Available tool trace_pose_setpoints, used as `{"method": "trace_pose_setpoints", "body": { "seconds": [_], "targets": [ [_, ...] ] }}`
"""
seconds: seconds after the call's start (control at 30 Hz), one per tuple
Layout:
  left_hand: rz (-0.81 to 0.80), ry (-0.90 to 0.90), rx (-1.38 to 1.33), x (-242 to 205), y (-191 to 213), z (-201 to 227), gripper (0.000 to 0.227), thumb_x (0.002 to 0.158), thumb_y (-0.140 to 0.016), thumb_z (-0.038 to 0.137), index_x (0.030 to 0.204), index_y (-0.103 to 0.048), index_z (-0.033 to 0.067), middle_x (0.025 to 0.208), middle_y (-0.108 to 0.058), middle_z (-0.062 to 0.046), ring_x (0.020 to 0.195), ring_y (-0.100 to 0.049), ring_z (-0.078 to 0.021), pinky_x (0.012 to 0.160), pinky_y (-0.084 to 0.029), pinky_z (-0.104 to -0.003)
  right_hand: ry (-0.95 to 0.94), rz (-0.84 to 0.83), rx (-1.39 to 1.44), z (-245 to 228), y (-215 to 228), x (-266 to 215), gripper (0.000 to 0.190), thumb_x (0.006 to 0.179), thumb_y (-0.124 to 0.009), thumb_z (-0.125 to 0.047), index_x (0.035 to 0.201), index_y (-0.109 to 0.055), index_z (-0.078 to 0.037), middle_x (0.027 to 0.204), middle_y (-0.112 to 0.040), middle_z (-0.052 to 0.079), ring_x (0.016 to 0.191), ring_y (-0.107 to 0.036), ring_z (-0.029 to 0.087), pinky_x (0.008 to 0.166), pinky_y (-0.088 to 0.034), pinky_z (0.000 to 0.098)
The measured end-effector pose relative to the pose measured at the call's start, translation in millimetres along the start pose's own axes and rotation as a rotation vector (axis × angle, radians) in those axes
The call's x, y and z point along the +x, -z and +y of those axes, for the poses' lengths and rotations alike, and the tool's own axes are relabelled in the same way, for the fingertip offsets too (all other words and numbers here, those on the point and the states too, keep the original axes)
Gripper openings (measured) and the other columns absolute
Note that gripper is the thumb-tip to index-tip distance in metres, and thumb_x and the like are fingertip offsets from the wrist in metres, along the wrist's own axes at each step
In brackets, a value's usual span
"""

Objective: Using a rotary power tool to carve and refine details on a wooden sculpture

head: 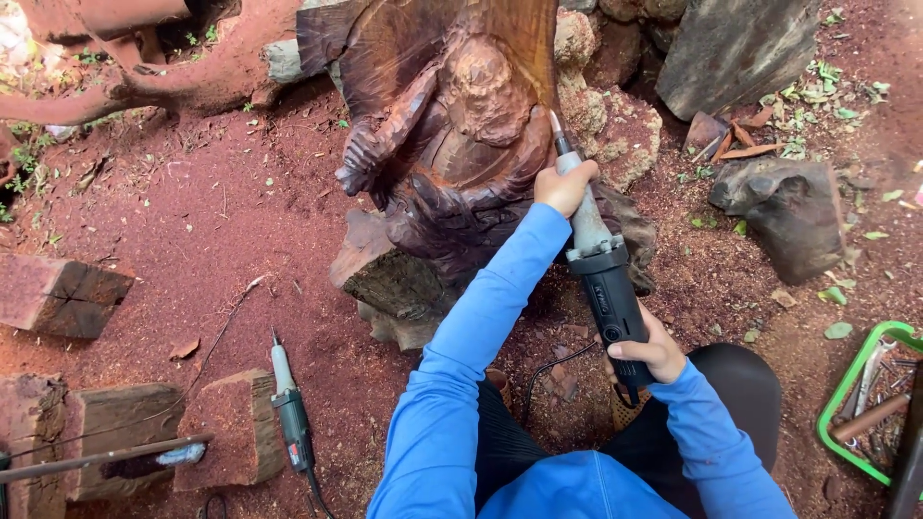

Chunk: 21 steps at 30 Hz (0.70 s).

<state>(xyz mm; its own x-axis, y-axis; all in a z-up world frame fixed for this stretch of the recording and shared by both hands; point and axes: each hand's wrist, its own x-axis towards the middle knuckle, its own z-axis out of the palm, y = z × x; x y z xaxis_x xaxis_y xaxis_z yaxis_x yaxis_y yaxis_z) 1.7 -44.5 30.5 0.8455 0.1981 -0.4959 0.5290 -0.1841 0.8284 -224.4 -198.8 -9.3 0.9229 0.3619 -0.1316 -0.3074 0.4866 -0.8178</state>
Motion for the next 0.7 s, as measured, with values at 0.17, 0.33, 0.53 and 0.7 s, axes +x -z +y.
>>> {"method": "trace_pose_setpoints", "body": {
  "seconds": [0.17, 0.33, 0.53, 0.7],
  "targets": [
    [0.009, -0.008, -0.101, 12, -8, -5, 0.067, 0.061, -0.081, 0.034, 0.117, -0.072, -0.0015, 0.110, -0.072, -0.019, 0.114, -0.068, -0.0351, 0.094, -0.054, -0.048, 0.043, 0.011, -0.061, 11, 21, 5, 0.062, 0.061, -0.078, 0.010, 0.120, -0.063, 0.000, 0.065, -0.065, 0.030, 0.040, -0.073, 0.043, 0.027, -0.060, 0.0503],
    [0.010, -0.007, -0.219, 15, -8, -9, 0.062, 0.062, -0.082, 0.029, 0.113, -0.070, -0.0045, 0.101, -0.069, -0.022, 0.105, -0.069, -0.0352, 0.086, -0.055, -0.051, 0.065, 0.023, -0.154, 26, 49, 12, 0.067, 0.059, -0.081, 0.010, 0.123, -0.065, -0.002, 0.065, -0.067, 0.029, 0.041, -0.074, 0.041, 0.027, -0.060, 0.0464],
    [0.017, -0.025, -0.300, 17, -9, -13, 0.058, 0.063, -0.082, 0.026, 0.110, -0.069, -0.0046, 0.097, -0.068, -0.022, 0.099, -0.069, -0.0350, 0.081, -0.056, -0.051, 0.073, 0.082, -0.360, 27, 56, 8, 0.085, 0.050, -0.091, 0.004, 0.130, -0.067, -0.009, 0.074, -0.071, 0.023, 0.054, -0.073, 0.031, 0.033, -0.054, 0.0413],
    [0.009, -0.023, -0.359, 15, -3, -14, 0.060, 0.061, -0.084, 0.027, 0.110, -0.069, -0.0056, 0.097, -0.066, -0.024, 0.098, -0.069, -0.0368, 0.078, -0.056, -0.052, 0.038, 0.045, -0.295, 19, 58, 8, 0.084, 0.057, -0.087, 0.008, 0.136, -0.062, -0.008, 0.067, -0.072, 0.027, 0.043, -0.075, 0.033, 0.032, -0.062, 0.0426]
  ]
}}
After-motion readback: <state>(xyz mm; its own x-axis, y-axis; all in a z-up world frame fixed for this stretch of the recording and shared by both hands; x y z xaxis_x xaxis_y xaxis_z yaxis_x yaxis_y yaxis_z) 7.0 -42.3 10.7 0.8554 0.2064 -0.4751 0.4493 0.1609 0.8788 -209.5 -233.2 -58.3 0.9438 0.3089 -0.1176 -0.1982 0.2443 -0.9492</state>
